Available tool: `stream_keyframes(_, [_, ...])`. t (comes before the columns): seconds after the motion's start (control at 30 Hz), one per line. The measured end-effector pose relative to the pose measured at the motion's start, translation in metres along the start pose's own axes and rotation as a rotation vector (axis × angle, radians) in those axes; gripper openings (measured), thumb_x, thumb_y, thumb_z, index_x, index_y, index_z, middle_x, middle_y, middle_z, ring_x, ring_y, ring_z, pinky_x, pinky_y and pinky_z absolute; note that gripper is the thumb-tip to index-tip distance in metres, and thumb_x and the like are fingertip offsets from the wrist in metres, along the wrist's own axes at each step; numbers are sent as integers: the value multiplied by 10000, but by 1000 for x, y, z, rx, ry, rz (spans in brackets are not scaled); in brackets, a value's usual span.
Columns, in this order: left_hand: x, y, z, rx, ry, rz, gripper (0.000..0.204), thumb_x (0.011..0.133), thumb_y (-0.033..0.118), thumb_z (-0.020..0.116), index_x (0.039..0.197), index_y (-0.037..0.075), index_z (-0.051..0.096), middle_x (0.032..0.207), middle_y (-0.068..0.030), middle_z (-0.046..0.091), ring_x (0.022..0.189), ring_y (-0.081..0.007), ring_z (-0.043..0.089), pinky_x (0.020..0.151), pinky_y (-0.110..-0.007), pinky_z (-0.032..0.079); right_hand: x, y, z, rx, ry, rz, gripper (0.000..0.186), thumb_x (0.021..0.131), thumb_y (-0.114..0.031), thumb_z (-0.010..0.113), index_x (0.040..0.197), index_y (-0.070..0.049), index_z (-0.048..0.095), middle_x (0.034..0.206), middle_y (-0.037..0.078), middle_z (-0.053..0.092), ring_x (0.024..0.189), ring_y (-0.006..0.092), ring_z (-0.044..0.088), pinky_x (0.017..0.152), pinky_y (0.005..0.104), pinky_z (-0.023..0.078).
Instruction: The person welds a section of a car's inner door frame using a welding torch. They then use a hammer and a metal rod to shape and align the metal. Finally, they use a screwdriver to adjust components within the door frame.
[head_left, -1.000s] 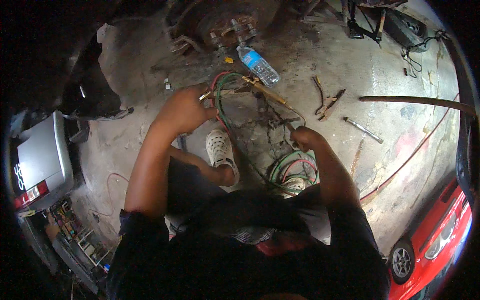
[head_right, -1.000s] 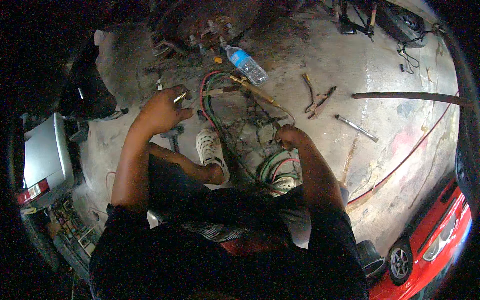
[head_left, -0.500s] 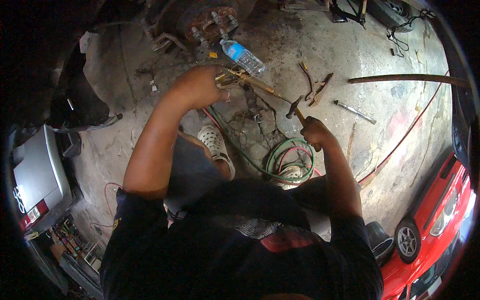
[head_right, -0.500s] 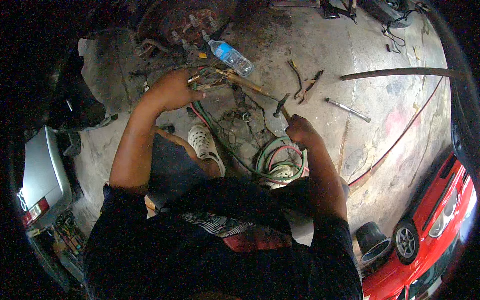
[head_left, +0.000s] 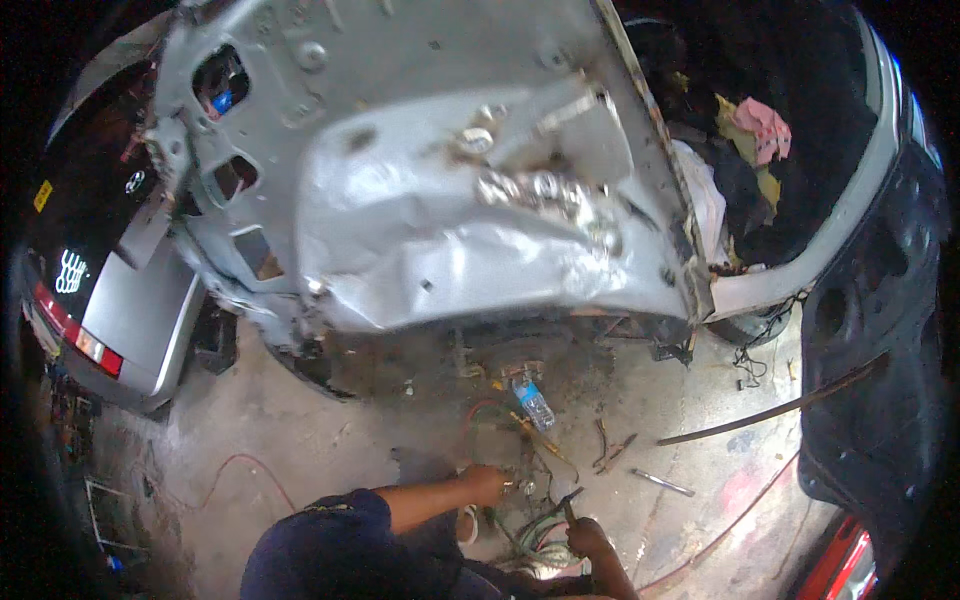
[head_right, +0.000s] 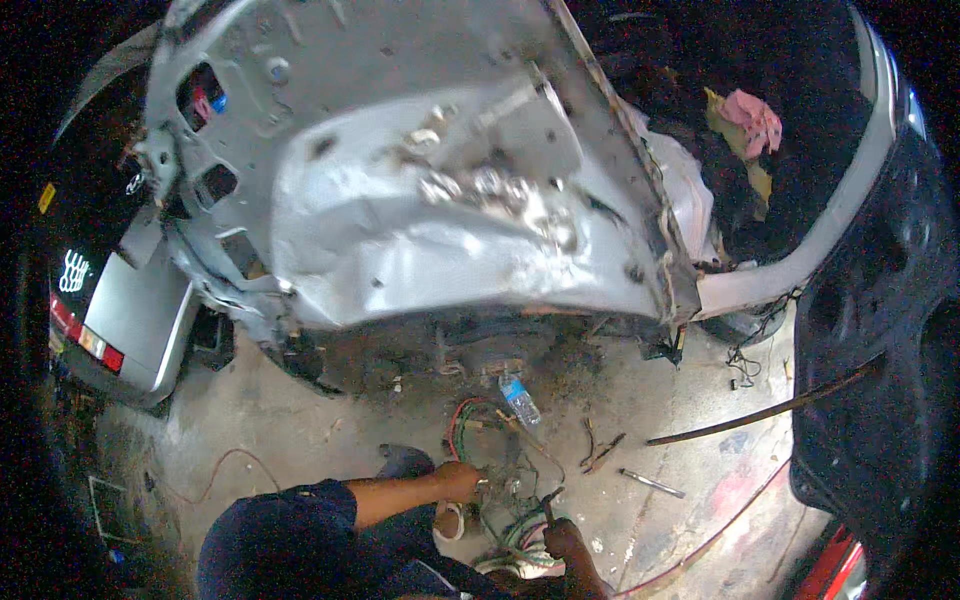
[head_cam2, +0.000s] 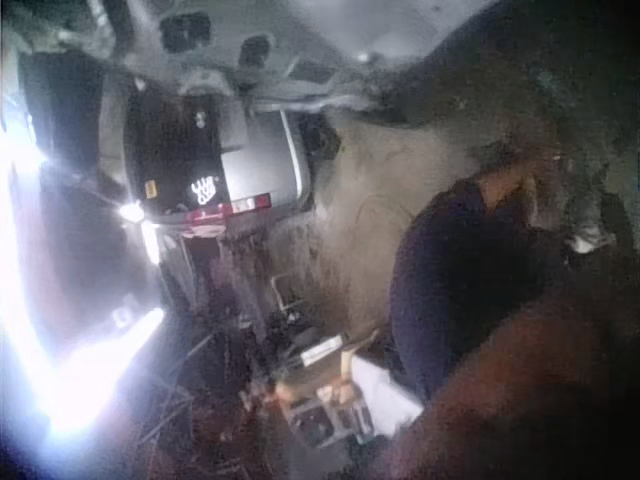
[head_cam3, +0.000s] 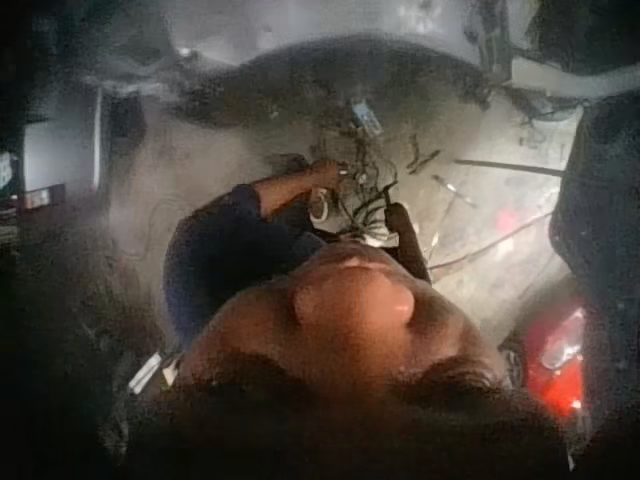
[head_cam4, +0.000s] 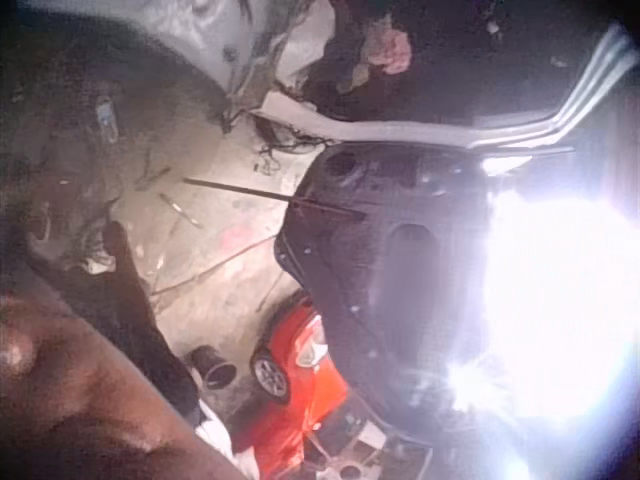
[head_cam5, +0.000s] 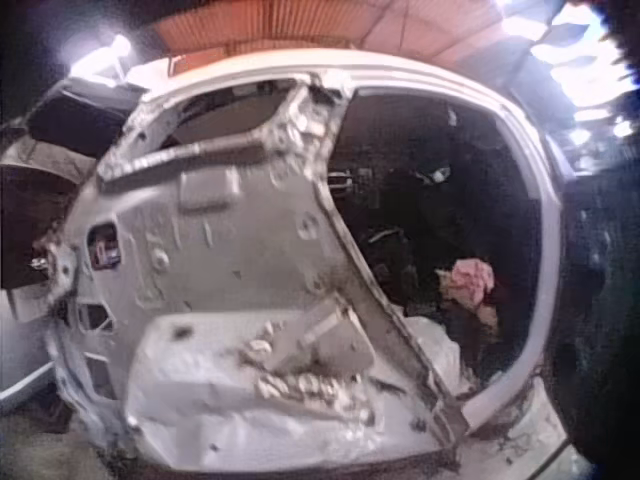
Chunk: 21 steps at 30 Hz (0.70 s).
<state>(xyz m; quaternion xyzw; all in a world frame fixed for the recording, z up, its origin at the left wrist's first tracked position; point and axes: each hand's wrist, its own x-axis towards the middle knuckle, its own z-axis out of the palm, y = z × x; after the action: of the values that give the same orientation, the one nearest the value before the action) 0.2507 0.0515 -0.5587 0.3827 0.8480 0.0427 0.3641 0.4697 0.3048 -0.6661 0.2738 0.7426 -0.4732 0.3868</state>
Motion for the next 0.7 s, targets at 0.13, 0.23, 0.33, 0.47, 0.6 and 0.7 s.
stream_keyframes(0.13, [-107, 2, -40, -63, -81, 71, 592, 826, 398, 734, 1359, 169, 613, 1046, -190, 747, 963, -425, 718, 841, -553, 580, -202, -118, -48, 205, 194, -19, 699, 957, -153, 624, 1580, -78, 316, 934, 239, 745, 720, 308, 741, 646, 407, 582])
stream_keyframes(0.23, [-208, 13, -130, -78, 13, 111, 561, 828, 423, 739, 1312, 158, 638, 1053, -198, 745, 953, -423, 720, 846, -554, 573, -276, -148, -64, -99, 555, -509, 732, 932, -67, 616, 1600, -87, 320, 1029, 284, 723, 863, 437, 725, 766, 454, 576])
stream_keyframes(0.33, [-274, 8, -198, -86, 45, 16, 522, 838, 410, 747, 1278, 146, 651, 1052, -190, 747, 939, -413, 727, 836, -530, 578, -380, -290, -119, -4, 564, -408, 723, 919, -19, 610, 1591, -72, 348, 1115, 322, 690, 917, 458, 721, 792, 453, 571])
stream_keyframes(0.47, [-335, 15, -289, -315, 462, -46, 350, 870, 311, 724, 1169, 132, 688, 995, -166, 742, 868, -423, 716, 769, -528, 574, -412, -417, -145, 32, 812, -781, 731, 917, -3, 612, 1596, -122, 367, 923, 259, 695, 782, 404, 721, 691, 457, 570])
stream_keyframes(0.6, [-347, -16, -358, -351, 554, 5, 402, 834, 302, 781, 1163, 102, 666, 940, -164, 736, 847, -391, 725, 750, -484, 577, -376, -508, -157, -243, 973, -798, 652, 936, 5, 562, 1562, 1, 380, 1241, 320, 655, 922, 387, 744, 817, 446, 581])
stream_keyframes(0.7, [-352, -49, -389, -359, 544, 45, 450, 805, 279, 820, 1177, 94, 647, 882, -129, 723, 777, -340, 725, 710, -430, 567, -364, -556, -151, -162, 1041, -731, 663, 929, 12, 573, 1563, 1, 380, 1245, 300, 666, 931, 388, 744, 820, 436, 582])
